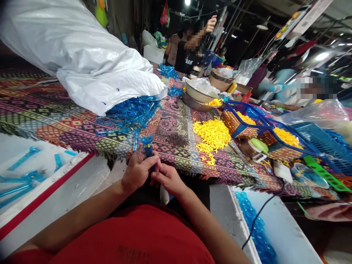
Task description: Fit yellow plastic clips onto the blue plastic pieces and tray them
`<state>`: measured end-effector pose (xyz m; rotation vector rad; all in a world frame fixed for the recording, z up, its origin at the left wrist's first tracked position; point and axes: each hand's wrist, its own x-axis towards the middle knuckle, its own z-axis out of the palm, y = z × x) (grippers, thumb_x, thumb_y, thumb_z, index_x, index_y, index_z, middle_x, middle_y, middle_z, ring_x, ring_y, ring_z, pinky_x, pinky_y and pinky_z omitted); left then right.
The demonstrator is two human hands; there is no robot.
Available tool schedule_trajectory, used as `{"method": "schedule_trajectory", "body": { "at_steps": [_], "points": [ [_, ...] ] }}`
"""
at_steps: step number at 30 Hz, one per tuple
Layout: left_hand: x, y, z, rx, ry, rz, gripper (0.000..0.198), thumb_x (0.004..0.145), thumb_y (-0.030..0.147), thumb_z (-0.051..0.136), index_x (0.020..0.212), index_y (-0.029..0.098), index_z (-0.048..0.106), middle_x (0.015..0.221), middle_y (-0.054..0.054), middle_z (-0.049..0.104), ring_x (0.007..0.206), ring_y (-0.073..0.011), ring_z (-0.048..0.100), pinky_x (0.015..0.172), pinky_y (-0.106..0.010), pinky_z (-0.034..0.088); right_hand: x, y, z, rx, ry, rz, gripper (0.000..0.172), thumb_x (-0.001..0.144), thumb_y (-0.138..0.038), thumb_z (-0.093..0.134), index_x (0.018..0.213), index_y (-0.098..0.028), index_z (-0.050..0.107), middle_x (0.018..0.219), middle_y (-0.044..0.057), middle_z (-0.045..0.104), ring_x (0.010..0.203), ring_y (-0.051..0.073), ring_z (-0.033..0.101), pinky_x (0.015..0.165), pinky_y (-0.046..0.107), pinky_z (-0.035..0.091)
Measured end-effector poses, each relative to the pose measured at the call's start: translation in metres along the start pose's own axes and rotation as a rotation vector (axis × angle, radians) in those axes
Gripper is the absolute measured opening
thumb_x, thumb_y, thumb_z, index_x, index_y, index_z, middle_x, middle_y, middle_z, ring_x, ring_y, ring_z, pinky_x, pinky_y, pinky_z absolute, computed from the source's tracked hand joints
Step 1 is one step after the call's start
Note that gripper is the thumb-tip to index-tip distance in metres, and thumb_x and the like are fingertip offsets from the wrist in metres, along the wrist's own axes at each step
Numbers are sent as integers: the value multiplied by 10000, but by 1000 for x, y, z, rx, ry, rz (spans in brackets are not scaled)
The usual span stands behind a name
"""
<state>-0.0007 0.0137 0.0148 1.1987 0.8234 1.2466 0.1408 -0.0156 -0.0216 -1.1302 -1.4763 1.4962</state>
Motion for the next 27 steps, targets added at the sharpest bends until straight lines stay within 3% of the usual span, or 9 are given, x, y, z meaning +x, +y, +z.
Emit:
{"method": "schedule_trajectory", "body": {
  "at_steps": [2,4,7,8,12,18,21,24,27],
  "points": [
    [-1,1,-7,64,-79,23,60,782,195,525,728,168,520,575,22,544,558,-108,527,628,-251,430,-1,-12,-14,-131,77,-75,295,738,-380,663,948,-183,601,801,33,649,701,149,605,637,282,498],
    [-3,-1,-10,41,-146,13,36,777,195,535,791,172,512,603,28,537,535,-99,499,573,-236,416,-1,-30,-25,-245,218,-211,454,751,-359,658,1165,-225,529,1021,69,629,879,180,598,769,329,491],
    [-9,-5,-7,21,-262,-31,170,753,199,562,917,177,524,657,19,552,548,-105,492,537,-228,403,1,-62,-28,-522,223,-429,647,712,-401,690,1290,-249,442,1225,105,537,1021,234,548,853,380,462],
    [-10,-6,-5,51,-292,-29,181,742,194,572,919,178,536,670,12,560,566,-111,497,548,-231,405,3,-71,-27,-609,195,-492,647,699,-415,696,1279,-253,459,1201,98,553,1025,239,542,871,389,453],
    [-13,-9,-3,194,-357,62,54,735,198,579,784,176,569,725,-14,580,658,-141,513,609,-248,410,10,-92,-20,-800,149,-647,292,758,-370,640,1009,-220,634,915,69,623,874,200,575,776,339,479],
    [-14,-13,-2,279,-315,109,67,765,231,553,768,179,595,584,12,537,563,-126,479,547,-237,384,14,-82,-15,-795,302,-621,157,797,-354,585,760,-205,619,736,37,602,714,163,572,649,302,473],
    [-15,-17,0,253,-299,39,49,754,222,555,749,177,576,536,30,511,495,-102,447,481,-217,353,19,-74,-16,-704,362,-603,160,798,-331,585,710,-199,604,697,28,600,684,152,569,645,297,469],
    [-15,-19,-4,89,-408,-143,114,784,251,524,844,164,566,546,22,537,443,-93,444,426,-208,332,22,-68,-25,-615,313,-544,146,770,-341,614,777,-197,634,761,34,622,737,162,583,695,308,471],
    [-15,-20,-10,-70,-421,-246,163,818,285,485,850,145,562,562,-4,568,427,-95,454,411,-211,331,19,-56,-33,-478,347,-461,323,710,-385,660,978,-210,622,967,50,617,842,179,581,756,325,470]
  ]
}}
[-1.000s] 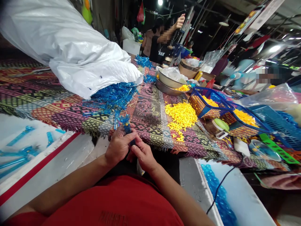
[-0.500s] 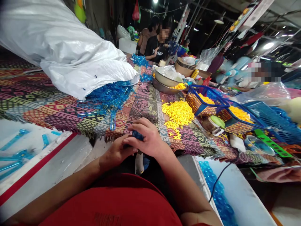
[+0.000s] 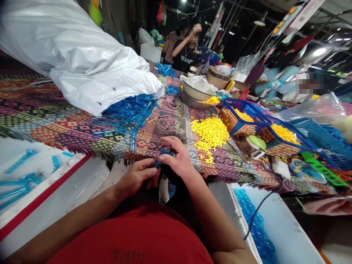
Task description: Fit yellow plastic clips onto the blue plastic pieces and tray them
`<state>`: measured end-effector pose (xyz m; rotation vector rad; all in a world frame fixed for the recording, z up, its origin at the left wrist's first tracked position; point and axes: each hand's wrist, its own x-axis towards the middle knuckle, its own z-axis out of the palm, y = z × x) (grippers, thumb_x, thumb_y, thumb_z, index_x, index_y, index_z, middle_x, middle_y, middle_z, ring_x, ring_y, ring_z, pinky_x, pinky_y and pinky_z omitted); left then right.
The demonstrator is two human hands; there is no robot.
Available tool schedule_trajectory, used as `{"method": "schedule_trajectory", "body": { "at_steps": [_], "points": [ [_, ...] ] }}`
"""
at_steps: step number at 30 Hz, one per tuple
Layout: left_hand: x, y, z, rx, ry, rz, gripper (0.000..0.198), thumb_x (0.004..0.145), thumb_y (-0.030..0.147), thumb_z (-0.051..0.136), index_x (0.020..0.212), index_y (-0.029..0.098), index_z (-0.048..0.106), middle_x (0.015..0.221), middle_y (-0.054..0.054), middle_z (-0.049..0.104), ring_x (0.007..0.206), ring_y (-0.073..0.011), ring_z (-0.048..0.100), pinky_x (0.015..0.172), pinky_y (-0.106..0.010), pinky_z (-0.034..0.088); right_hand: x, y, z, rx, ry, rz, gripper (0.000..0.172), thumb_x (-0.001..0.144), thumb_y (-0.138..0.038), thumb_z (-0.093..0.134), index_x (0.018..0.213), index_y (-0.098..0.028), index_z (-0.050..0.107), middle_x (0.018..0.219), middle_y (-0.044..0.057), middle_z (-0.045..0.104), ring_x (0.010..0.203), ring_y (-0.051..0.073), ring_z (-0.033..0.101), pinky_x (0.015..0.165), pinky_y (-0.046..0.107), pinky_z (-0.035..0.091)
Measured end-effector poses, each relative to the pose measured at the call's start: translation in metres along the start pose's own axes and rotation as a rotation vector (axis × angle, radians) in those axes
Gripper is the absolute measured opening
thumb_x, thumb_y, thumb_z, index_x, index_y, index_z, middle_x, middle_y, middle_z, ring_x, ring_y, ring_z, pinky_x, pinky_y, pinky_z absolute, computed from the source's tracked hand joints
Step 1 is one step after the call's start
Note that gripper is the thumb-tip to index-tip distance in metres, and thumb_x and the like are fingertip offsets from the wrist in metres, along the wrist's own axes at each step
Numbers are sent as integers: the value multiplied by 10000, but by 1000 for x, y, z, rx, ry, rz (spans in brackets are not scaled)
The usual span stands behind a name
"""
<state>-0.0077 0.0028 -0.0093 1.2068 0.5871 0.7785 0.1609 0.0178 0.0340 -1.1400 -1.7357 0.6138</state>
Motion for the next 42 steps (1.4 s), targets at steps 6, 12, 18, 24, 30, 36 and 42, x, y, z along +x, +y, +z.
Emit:
{"method": "schedule_trajectory", "body": {
  "at_steps": [6,12,18,24,30,36,42],
  "points": [
    [2,1,2,52,262,104,254,781,253,555,1001,146,626,764,-36,633,595,-112,542,569,-228,454,-26,9,15,132,100,335,193,733,-363,651,797,-183,620,707,4,602,620,130,538,601,259,443],
    [1,2,4,41,204,74,422,784,229,559,1207,233,572,1078,-47,608,807,-142,584,716,-270,511,-24,-1,24,93,12,255,177,769,-310,608,640,-189,611,633,-14,534,619,119,482,585,238,393],
    [-5,6,-4,-84,153,3,390,767,271,607,1155,227,617,969,-42,652,763,-138,605,689,-280,521,-24,-2,25,168,-13,314,222,792,-318,588,618,-181,571,530,-36,500,489,89,417,471,221,330],
    [-3,3,-9,-228,86,-51,456,729,244,650,1181,214,596,933,-61,660,707,-154,633,665,-326,542,-25,1,25,317,-3,328,200,801,-332,586,682,-172,577,567,-26,553,483,85,450,484,222,364],
    [-2,1,-10,-187,140,-6,436,728,227,651,1162,206,612,936,-49,661,755,-152,627,670,-303,549,-23,5,32,426,67,373,210,774,-335,618,661,-166,565,536,-34,547,458,81,474,462,213,380],
    [-5,1,-7,-320,61,-69,408,774,242,604,1178,187,592,910,-56,644,602,-134,624,571,-316,556,-22,3,38,525,132,423,197,734,-307,668,655,-174,545,483,-57,538,396,70,456,400,195,369],
    [-5,-1,-11,-480,28,-153,370,738,214,642,1097,138,603,702,-37,630,505,-163,629,441,-257,511,-23,5,40,567,95,451,172,722,-310,682,684,-164,600,544,-57,516,430,59,449,400,190,378]
  ]
}}
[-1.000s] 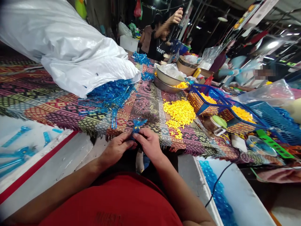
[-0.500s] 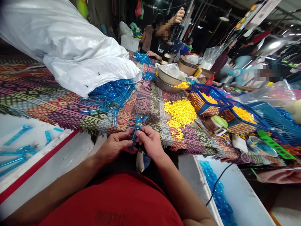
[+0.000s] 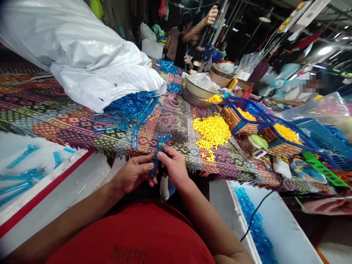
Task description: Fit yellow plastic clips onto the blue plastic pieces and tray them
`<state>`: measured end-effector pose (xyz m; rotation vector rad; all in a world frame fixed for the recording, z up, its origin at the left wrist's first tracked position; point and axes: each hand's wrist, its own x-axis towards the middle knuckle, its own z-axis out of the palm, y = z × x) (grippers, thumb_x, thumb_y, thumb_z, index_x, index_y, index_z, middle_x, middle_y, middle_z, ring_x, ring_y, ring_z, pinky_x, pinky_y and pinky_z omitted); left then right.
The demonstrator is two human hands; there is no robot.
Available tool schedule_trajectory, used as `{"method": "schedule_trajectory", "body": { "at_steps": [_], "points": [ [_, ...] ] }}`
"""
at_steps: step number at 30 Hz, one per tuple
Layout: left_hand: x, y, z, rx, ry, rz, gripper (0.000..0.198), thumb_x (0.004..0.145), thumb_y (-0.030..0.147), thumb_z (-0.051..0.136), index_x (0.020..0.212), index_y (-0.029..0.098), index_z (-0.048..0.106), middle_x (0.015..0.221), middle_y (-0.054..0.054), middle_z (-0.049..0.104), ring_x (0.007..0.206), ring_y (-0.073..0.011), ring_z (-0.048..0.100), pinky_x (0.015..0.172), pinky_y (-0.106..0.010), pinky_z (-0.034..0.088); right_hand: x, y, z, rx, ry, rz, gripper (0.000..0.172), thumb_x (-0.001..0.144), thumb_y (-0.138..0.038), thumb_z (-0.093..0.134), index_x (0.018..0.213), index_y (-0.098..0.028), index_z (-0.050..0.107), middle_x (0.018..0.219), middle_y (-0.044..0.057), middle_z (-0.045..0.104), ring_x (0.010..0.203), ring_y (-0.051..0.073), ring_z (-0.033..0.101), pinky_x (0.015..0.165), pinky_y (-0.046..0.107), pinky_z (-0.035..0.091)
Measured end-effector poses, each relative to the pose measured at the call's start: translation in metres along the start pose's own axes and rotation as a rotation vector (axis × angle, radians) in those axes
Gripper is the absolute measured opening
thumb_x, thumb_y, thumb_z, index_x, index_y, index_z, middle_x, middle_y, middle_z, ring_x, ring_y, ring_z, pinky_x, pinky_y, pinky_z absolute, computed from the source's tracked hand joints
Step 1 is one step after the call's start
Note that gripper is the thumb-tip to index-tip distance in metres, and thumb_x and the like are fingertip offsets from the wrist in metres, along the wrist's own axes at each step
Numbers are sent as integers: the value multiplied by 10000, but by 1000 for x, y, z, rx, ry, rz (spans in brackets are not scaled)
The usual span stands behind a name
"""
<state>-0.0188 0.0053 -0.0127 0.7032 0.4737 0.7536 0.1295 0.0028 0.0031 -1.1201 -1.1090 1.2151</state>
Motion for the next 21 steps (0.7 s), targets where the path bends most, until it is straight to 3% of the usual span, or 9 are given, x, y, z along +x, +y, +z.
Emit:
{"method": "schedule_trajectory", "body": {
  "at_steps": [4,6,8,10,15,18,21],
  "points": [
    [2,-2,0,-86,-26,-77,253,706,249,662,908,106,608,676,-38,620,485,-171,627,401,-232,474,-1,-1,4,211,-136,146,239,733,-389,657,698,-171,568,535,-46,539,382,90,476,351,224,400],
    [-1,-5,4,-51,12,-61,220,727,307,637,785,103,578,671,-36,606,484,-158,617,398,-228,465,-1,-2,7,266,-139,177,249,727,-397,664,750,-168,570,576,-23,592,379,95,489,342,224,400],
    [-5,-9,9,115,54,-12,260,777,373,572,757,115,550,643,-22,585,473,-141,595,407,-234,461,0,-4,8,293,-89,150,246,718,-382,679,774,-164,580,625,-1,628,417,96,516,374,218,419],
    [-11,-12,13,418,101,65,279,820,408,508,808,131,543,602,-1,560,449,-121,554,416,-231,443,2,-5,10,314,-34,111,230,709,-358,696,771,-163,592,637,3,636,482,107,559,446,222,460],
    [-16,-13,14,1121,260,322,239,879,344,397,815,148,518,605,-12,550,519,-125,519,510,-241,394,5,-4,15,330,33,86,229,679,-347,725,726,-171,586,616,-3,621,580,141,606,551,252,496],
    [-13,-13,13,1271,336,380,242,886,317,376,773,153,513,598,-23,549,554,-141,526,555,-257,387,5,1,17,312,2,106,236,690,-367,712,768,-177,596,649,0,629,580,136,594,560,257,487],
    [-11,-14,12,1271,360,409,229,884,303,378,799,154,530,621,-26,563,563,-140,528,558,-251,388,2,7,16,240,-77,106,199,742,-359,666,778,-168,622,677,6,629,573,112,565,571,240,459]
  ]
}}
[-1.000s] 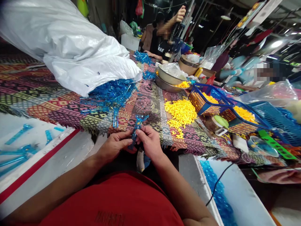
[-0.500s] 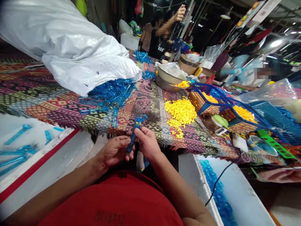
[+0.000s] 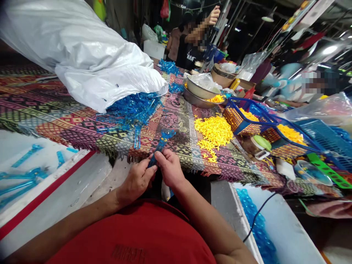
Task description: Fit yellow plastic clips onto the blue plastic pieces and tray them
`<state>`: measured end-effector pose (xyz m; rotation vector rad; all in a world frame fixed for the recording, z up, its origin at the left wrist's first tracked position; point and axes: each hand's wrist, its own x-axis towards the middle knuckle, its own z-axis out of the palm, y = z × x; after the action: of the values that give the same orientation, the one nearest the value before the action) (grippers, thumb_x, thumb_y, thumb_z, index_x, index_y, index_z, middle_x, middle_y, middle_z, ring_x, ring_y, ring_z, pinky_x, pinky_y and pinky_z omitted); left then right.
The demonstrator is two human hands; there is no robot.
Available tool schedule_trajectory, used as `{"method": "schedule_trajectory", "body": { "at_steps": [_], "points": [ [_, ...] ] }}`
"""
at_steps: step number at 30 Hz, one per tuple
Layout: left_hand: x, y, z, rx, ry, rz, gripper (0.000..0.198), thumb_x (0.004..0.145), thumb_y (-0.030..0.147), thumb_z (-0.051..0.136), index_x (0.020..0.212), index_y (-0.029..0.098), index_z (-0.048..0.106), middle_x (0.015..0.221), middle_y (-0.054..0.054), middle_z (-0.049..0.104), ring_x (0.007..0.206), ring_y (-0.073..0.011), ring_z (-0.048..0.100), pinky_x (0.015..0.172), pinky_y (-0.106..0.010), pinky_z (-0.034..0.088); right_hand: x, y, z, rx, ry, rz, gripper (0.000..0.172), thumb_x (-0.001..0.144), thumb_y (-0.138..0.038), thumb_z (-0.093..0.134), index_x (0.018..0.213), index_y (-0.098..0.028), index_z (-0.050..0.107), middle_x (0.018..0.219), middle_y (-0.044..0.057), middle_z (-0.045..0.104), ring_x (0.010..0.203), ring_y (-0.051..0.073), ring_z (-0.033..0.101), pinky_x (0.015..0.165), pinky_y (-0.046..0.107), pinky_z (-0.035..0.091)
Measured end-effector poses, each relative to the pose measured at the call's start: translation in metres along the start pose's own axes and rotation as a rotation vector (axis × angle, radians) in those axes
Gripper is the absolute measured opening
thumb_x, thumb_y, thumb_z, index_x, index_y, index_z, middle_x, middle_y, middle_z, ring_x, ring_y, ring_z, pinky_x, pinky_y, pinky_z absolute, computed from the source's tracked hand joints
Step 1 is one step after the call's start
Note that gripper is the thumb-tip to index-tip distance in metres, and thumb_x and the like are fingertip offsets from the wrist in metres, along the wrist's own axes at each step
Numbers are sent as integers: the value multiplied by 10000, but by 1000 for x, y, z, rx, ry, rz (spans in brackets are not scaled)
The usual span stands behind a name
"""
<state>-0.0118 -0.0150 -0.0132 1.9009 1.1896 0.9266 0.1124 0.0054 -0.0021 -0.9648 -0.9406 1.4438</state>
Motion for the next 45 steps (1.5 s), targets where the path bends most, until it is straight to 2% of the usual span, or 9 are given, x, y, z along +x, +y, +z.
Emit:
{"method": "schedule_trajectory", "body": {
  "at_steps": [7,11,16,26,34,37,40,42,45],
  "points": [
    [9,2,-21,-100,-110,1,274,858,367,447,834,153,615,698,-15,606,598,-120,522,571,-231,399,-1,-9,-9,-220,-74,-88,204,782,-370,614,754,-168,616,686,0,593,617,113,514,618,245,425],
    [25,3,-31,-224,32,-34,285,814,375,520,968,157,620,837,-24,642,711,-134,561,654,-238,438,-3,-16,-9,-490,-198,-153,211,788,-380,598,748,-173,602,678,-12,560,628,113,485,607,238,402],
    [35,2,-24,-362,88,-64,236,793,347,549,868,136,623,799,-26,642,751,-150,578,711,-260,452,-10,-12,-7,-750,-219,-209,199,819,-360,552,757,-179,607,677,-10,566,635,117,487,601,238,407],
    [39,20,-4,-1065,243,-207,217,727,257,637,865,161,501,706,10,616,646,-138,633,648,-277,509,-18,4,-4,-657,-274,-38,466,881,-500,382,583,-176,532,479,-16,543,396,73,460,400,189,370],
    [32,21,-9,-1005,114,-127,139,766,251,586,781,155,486,555,38,530,447,-70,471,466,-201,389,-26,10,-16,-583,-296,-26,392,837,-468,499,584,-173,548,526,-15,565,438,80,483,450,203,401],
    [24,18,-18,-881,16,-83,156,779,276,580,834,153,502,588,25,543,496,-84,492,505,-210,400,-25,-15,-25,-593,-252,-175,252,759,-393,642,922,-202,628,835,29,646,736,154,595,668,280,482],
    [17,18,-23,-749,-86,-12,178,758,270,595,872,147,534,690,-4,575,581,-103,512,551,-221,414,-25,-51,-22,-789,-131,-455,577,691,-388,714,1218,-262,518,1081,70,598,945,214,564,821,359,461],
    [13,21,-23,-655,-121,76,159,751,259,589,856,147,548,757,-22,582,650,-120,514,595,-232,419,-27,-71,-12,-945,-217,-615,589,657,-411,734,1193,-254,548,1084,85,599,984,243,544,860,387,441],
    [8,28,-25,-506,-137,215,106,789,262,526,787,157,537,746,-29,567,661,-127,493,609,-239,408,-28,-86,4,-1108,-304,-746,339,700,-400,696,998,-249,641,860,71,628,803,217,561,743,368,466]
  ]
}}
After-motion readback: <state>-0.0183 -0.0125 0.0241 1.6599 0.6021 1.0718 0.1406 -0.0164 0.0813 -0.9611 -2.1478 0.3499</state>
